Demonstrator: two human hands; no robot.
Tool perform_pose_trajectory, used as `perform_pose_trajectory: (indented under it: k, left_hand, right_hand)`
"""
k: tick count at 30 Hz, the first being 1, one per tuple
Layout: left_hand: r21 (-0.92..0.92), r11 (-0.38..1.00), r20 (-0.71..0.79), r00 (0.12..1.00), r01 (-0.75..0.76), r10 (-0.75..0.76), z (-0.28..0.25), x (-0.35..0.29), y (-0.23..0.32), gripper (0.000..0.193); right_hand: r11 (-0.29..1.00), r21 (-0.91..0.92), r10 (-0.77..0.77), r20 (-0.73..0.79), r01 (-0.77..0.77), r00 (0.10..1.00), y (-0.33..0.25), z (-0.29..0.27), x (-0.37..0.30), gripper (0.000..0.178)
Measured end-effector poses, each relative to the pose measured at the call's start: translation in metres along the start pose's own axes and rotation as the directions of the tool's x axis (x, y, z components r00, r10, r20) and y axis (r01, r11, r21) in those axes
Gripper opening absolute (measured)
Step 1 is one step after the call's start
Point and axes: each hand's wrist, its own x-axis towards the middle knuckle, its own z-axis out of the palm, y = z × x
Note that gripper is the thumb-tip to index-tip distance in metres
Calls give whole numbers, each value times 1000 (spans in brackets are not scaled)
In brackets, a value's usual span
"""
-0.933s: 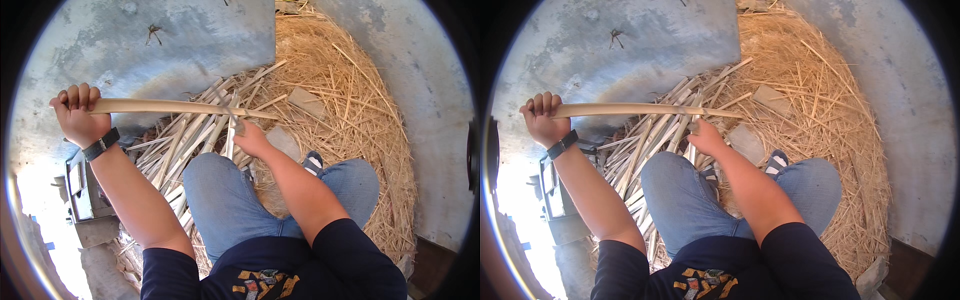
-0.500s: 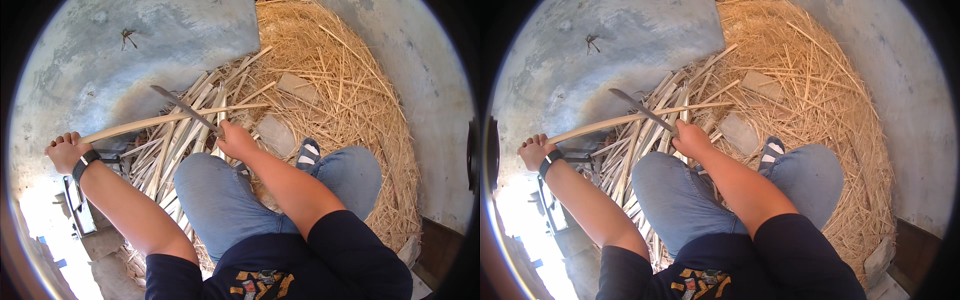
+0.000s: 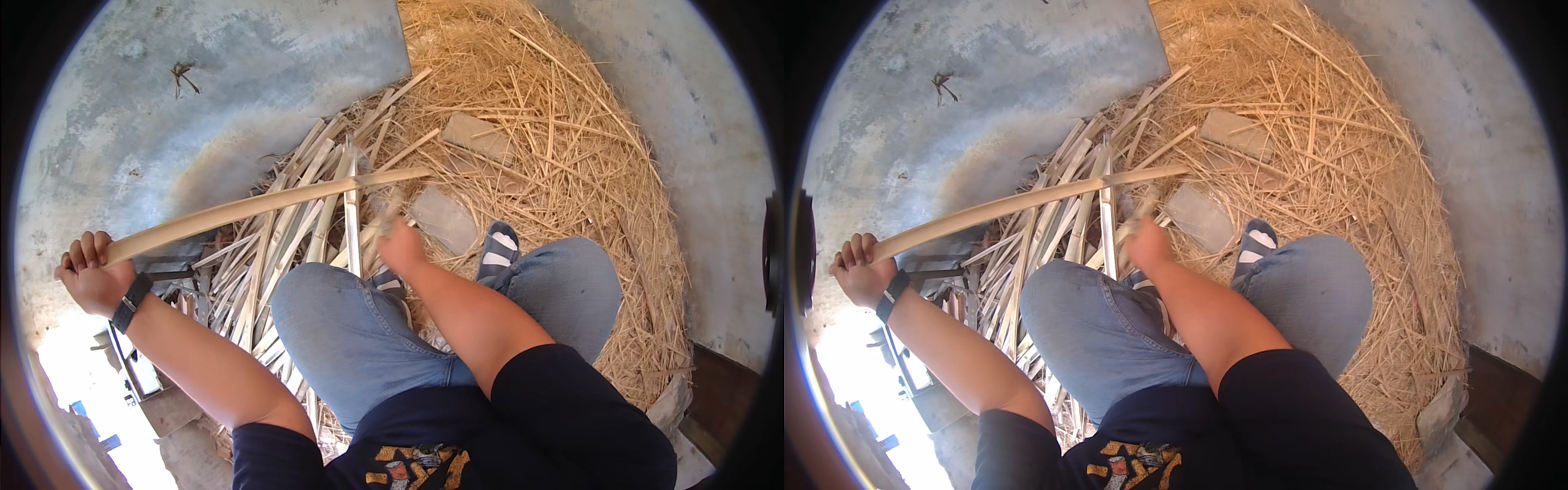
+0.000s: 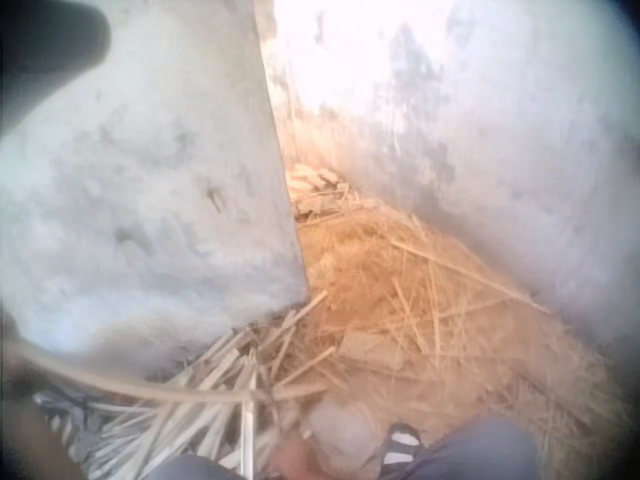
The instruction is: The person sits on a bed of straw and uses a knife to split long bamboo poles into thin strips. They repeatedly hold a pole with one hand and use the knife to shave and split the material, dropping the finished strips onto a growing pile.
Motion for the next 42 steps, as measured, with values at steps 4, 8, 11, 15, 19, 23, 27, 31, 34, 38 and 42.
perform_pose_trajectory:
  k: [4, 8, 11, 15, 19, 23, 27, 31, 34, 38, 42]
  left_hand:
    - [-6, 1000, 17, 1000, -2, 2, -12, 0, 8, 35]
    - [-262, 959, 354, 935, 105, -5, -8, 10, 43, 34]
    - [-314, 949, 278, 959, 34, 58, -46, 4, 94, 36]
    - [-435, 890, 73, 980, -138, 187, -68, -19, 125, 37]
    - [-473, 875, 22, 992, -99, 123, -82, -49, 116, 39]
    - [-591, 806, 27, 998, -35, 64, -97, -71, 103, 34]
    - [-5, 1000, -282, 959, 16, -17, -73, -100, 79, 24]
    - [988, 100, 54, 871, -117, 488, -72, -113, 39, 60]
    - [730, -71, 677, 705, -679, 212, 4, -143, 34, 84]
    - [622, 114, 776, 592, -774, -215, 113, -173, -32, 87]
    - [837, 292, 525, 528, -463, -667, 122, -166, -85, 54]
  right_hand:
    - [881, 128, 453, 51, -456, 890, -12, -15, 18, 39]
    - [861, 457, 275, -52, -222, 960, -23, -23, 40, 30]
    - [662, 706, 250, 108, -251, 962, -132, -89, 31, 23]
    - [498, 834, 56, 240, -235, 969, -177, -170, 28, 27]
    - [521, 842, -130, 240, -140, 962, -208, -217, 7, 28]
    - [499, 865, -195, 171, -52, 966, -227, -232, -10, 26]
    - [425, 905, -207, 127, -28, 970, -224, -237, -6, 19]
    - [480, 872, -183, -13, 101, 983, -240, -244, -3, 20]
    - [559, 806, -194, -102, 195, 976, -247, -252, -5, 22]
    - [615, 718, -296, -174, 327, 939, -237, -260, -4, 22]
    - [631, 704, -371, -96, 327, 924, -248, -256, -12, 22]
